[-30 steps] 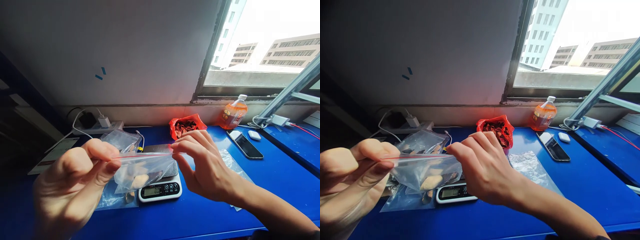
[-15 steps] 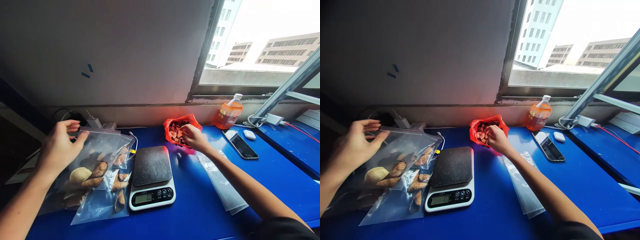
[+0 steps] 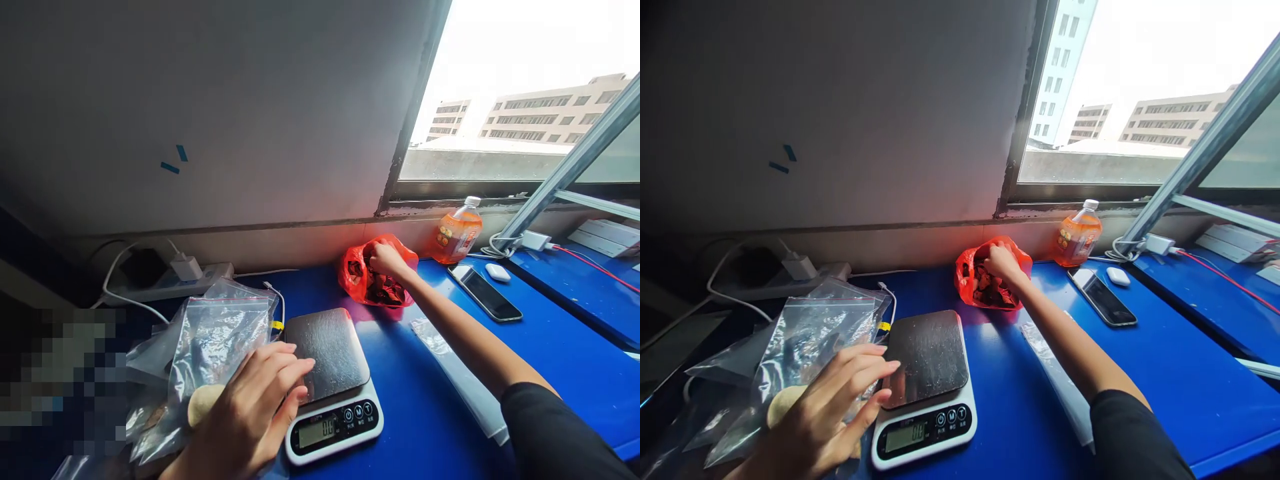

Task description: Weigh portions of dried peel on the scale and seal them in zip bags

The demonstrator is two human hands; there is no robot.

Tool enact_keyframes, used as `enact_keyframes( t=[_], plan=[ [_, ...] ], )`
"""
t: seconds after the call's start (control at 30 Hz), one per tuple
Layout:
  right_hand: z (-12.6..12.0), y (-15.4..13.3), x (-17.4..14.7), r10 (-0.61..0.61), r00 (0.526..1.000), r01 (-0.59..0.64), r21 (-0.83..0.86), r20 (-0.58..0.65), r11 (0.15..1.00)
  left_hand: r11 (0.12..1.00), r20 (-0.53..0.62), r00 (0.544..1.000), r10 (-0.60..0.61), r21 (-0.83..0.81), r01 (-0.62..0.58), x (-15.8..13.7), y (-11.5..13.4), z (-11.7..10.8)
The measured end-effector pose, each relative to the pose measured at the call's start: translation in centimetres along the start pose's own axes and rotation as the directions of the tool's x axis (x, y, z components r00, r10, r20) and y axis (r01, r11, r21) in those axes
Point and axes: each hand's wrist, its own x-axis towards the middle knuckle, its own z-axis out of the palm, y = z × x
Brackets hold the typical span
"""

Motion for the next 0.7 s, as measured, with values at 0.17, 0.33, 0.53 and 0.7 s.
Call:
enact_keyframes(
  t=[0.17,0.33,0.53,0.7],
  plan=[
    [0.4,0.5,0.7,0.089,0.994,-0.082,-0.085,0.071,0.993,0.993,0.042,0.999,-0.022,-0.113,0.026,-1.1,0.2,-0.1],
    [1.0,1.0,0.1,0.103,0.988,-0.087,-0.139,0.117,0.986,0.99,0.057,0.998,-0.01,-0.141,0.018,-0.9,0.3,-0.2],
    [1.6,1.4,-1.3,0.072,0.994,-0.058,-0.159,0.086,0.986,0.984,0.075,0.997,-0.027,-0.171,0.039,-0.1,0.5,-0.6],
    [2.2,1.4,-2.4,0.057,0.998,-0.051,-0.147,0.04,0.988,0.933,0.194,0.957,-0.216,-0.248,0.261,6.0,1.4,0.7]
  ],
)
